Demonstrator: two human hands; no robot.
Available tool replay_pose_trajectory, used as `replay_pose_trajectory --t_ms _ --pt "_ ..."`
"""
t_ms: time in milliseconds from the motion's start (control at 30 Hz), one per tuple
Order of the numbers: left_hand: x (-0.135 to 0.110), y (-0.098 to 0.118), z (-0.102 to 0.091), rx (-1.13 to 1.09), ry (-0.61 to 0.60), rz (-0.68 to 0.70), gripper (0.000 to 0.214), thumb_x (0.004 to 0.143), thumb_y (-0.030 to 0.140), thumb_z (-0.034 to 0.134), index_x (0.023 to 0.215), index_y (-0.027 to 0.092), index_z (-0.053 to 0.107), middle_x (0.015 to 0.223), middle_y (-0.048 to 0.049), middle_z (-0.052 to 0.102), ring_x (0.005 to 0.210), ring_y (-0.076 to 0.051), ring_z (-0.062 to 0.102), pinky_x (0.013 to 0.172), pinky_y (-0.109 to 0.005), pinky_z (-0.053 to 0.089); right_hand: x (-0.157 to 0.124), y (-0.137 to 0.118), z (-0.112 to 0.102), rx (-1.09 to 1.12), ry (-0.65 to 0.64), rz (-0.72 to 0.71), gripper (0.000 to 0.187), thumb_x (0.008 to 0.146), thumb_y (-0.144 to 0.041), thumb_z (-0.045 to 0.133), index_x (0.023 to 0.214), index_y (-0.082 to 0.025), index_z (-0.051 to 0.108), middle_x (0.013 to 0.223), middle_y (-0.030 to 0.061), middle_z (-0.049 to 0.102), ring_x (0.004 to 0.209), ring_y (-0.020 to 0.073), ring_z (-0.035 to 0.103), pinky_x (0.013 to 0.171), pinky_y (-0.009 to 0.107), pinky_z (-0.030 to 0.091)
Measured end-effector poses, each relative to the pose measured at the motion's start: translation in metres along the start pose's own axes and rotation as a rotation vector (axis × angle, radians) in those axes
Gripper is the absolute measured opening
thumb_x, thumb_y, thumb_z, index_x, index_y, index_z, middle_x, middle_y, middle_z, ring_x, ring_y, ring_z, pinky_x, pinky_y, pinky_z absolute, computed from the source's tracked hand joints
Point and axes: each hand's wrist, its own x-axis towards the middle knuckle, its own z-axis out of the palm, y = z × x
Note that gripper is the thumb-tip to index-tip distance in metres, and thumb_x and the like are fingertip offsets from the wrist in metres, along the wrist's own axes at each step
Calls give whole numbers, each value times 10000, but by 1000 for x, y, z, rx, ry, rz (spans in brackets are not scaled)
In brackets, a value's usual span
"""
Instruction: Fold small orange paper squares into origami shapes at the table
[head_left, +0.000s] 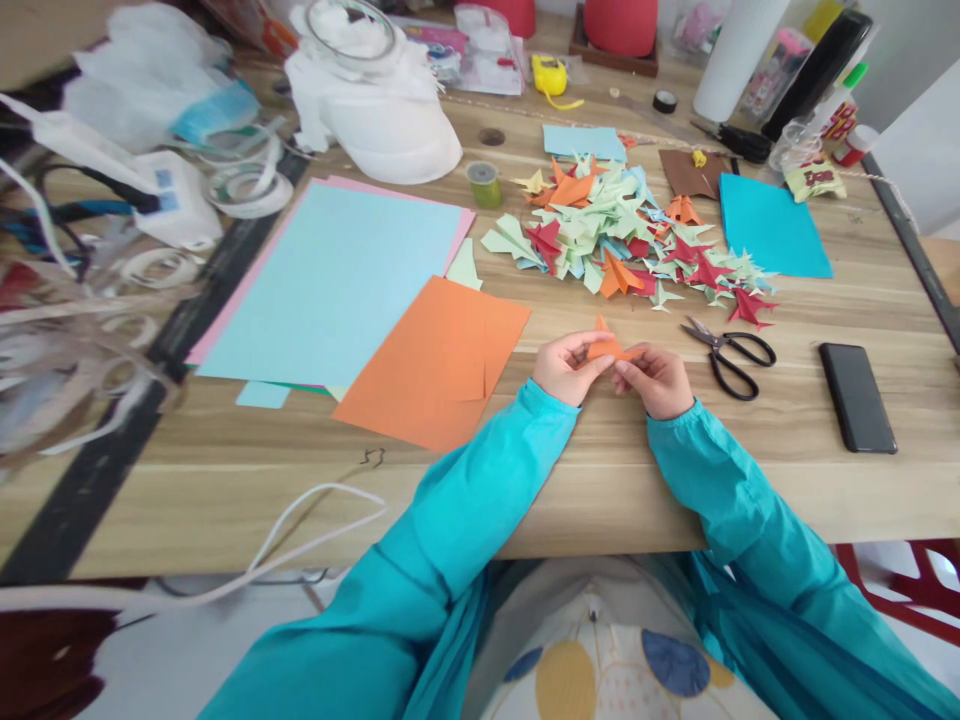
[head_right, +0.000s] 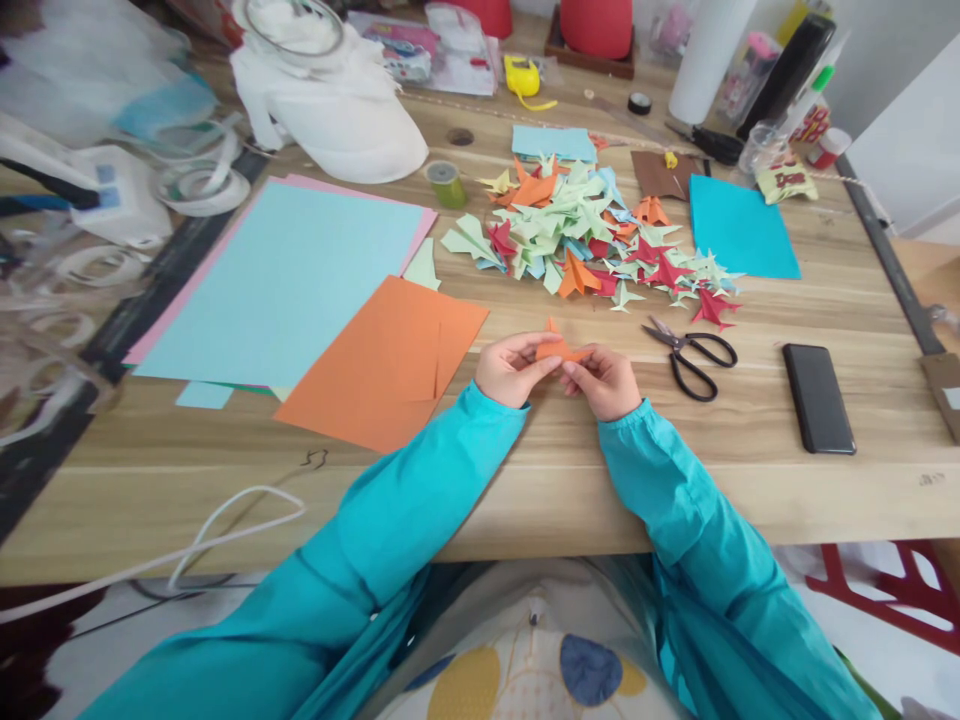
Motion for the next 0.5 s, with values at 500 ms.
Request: replay_pose_trajectory --t_ms 500 --pt "0 2 3 -232 -42 -133 452 505 321 774 899 138 646 797 -54 685 675 -151 642 630 -276 531 1 2 -4 97 70 44 238 636 -371 697 670 -168 576 542 -15 628 406 92 539 410 223 445"
